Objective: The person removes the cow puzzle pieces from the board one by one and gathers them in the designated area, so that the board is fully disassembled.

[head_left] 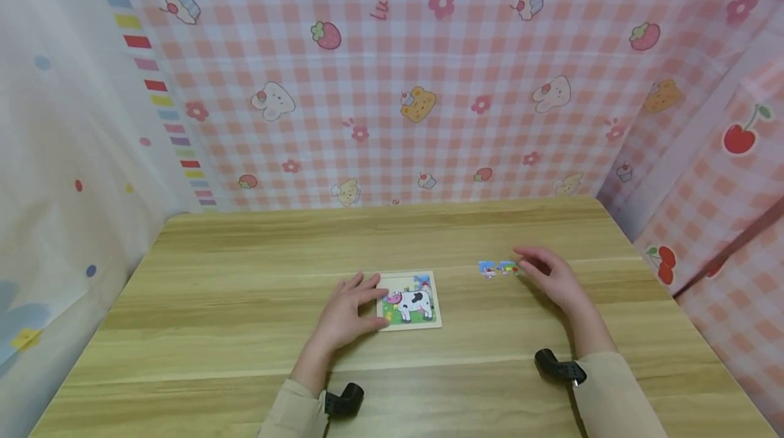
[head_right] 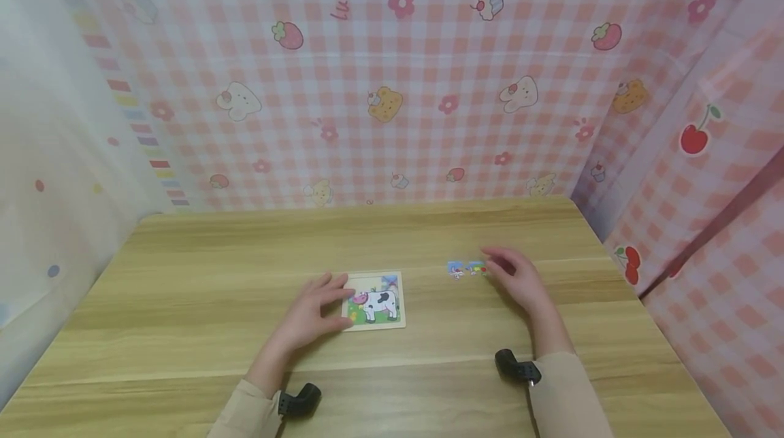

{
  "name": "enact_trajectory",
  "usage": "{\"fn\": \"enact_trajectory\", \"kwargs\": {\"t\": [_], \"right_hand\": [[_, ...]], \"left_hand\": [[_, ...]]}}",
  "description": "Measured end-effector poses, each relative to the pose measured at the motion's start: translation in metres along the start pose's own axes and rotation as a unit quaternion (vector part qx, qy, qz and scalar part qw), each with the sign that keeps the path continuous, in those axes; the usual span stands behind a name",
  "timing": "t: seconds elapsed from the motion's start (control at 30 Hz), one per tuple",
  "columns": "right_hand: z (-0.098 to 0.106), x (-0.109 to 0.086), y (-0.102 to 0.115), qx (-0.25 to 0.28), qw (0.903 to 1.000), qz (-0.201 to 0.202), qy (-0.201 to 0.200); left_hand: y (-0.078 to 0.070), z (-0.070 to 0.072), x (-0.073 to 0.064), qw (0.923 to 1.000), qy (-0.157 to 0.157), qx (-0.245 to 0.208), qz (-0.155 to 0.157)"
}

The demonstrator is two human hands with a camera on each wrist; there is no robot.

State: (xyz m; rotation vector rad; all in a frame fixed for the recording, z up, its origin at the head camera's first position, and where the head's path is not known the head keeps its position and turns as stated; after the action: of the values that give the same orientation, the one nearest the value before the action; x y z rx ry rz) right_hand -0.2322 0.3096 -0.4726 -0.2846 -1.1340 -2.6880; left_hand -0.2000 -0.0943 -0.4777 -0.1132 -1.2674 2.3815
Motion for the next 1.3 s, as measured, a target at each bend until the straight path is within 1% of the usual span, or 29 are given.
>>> {"fn": "enact_trajectory", "kwargs": {"t": [0.23, 0.33, 0.5, 0.57, 0.67, 0.77, 0.87, 0.93, 1.03, 1.13, 1.3], "right_hand": [[0.001, -0.006, 0.001, 0.0, 0.9996, -0.023, 0.019], [0.001, -0.007, 0.001, 0.008, 0.9995, -0.023, 0.02], [0.0, -0.009, 0.006, 0.001, 0.9995, -0.024, 0.019], [-0.001, -0.009, 0.01, 0.0, 0.9997, -0.017, 0.02], [-0.005, -0.008, 0.016, 0.013, 0.9997, 0.005, 0.022], [-0.01, -0.005, 0.023, 0.025, 0.9991, 0.026, 0.025], [-0.016, -0.002, 0.031, 0.033, 0.998, 0.043, 0.033], [-0.02, 0.0, 0.039, 0.038, 0.9971, 0.05, 0.043], [-0.027, 0.003, 0.05, 0.042, 0.9959, 0.055, 0.059], [-0.035, 0.006, 0.061, 0.041, 0.9945, 0.061, 0.074], [-0.051, 0.011, 0.074, 0.035, 0.991, 0.079, 0.102]], "left_hand": [[0.0, 0.0, -0.001, 1.0, 0.0, 0.0, -0.003], [0.0, 0.0, -0.001, 1.0, 0.0, 0.001, -0.004], [-0.002, 0.0, -0.001, 0.9999, -0.001, -0.005, -0.01], [-0.002, 0.0, -0.001, 0.9998, -0.007, -0.011, -0.011], [-0.004, -0.001, 0.0, 0.9995, -0.015, -0.023, -0.013], [-0.011, -0.003, 0.0, 0.9989, -0.02, -0.032, -0.029], [-0.018, -0.006, 0.001, 0.9983, -0.016, -0.039, -0.039], [-0.022, -0.009, 0.001, 0.998, -0.012, -0.045, -0.043], [-0.024, -0.013, 0.002, 0.998, 0.004, -0.048, -0.042], [-0.024, -0.017, 0.003, 0.9979, 0.019, -0.037, -0.048], [-0.02, -0.02, 0.005, 0.9984, 0.034, -0.012, -0.043]]}}
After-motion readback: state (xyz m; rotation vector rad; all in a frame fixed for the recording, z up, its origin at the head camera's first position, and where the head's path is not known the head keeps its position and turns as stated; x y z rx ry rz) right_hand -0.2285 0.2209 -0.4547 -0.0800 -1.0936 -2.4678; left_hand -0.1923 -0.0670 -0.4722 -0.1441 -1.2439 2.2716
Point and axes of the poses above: each hand's wrist, its own x-axis towards the middle knuckle, its own z-axis out of the back of the hand, y = z × x, the point moved 2 cm from there along x, towards the middle knuckle, and after that the axes turned 13 degrees about -x, right-handed, at the moved point
